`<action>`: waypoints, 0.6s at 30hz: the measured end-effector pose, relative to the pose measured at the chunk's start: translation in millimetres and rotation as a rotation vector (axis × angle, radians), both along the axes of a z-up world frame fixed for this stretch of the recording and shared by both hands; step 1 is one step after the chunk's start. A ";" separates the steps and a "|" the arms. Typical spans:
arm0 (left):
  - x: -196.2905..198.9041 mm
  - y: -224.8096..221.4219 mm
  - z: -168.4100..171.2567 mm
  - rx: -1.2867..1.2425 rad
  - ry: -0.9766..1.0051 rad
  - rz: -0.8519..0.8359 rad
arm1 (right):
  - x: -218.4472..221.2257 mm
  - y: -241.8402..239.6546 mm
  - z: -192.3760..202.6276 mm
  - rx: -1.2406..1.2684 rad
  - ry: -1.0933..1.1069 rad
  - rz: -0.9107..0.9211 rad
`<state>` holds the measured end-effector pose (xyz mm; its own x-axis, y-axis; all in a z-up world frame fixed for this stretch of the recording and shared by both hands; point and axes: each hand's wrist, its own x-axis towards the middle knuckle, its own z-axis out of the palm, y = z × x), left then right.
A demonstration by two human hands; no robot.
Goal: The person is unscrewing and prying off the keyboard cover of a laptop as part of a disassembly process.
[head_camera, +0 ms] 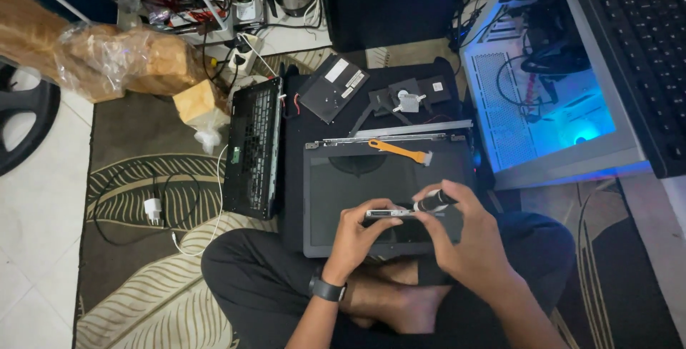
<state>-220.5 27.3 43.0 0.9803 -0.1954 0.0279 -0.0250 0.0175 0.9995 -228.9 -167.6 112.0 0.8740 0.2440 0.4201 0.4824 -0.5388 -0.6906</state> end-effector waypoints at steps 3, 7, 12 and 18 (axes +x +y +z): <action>-0.7 1.2 -1.1 -0.039 -0.035 -0.016 | 6.7 -0.9 11.8 -0.044 -0.087 0.088; -0.2 1.3 1.3 -0.020 -0.016 -0.017 | 3.1 2.1 9.1 -0.027 0.063 -0.049; -0.4 0.9 2.7 -0.037 -0.034 -0.021 | 3.2 -4.3 -12.8 -0.030 -0.065 -0.073; 0.8 0.8 4.4 -0.020 -0.026 -0.003 | 6.5 -4.7 -4.1 -0.026 -0.138 -0.016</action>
<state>-219.8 28.1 47.4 0.9786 -0.1976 0.0572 -0.0508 0.0376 0.9980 -222.4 -172.3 107.9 0.8123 0.2422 0.5306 0.5629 -0.5640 -0.6043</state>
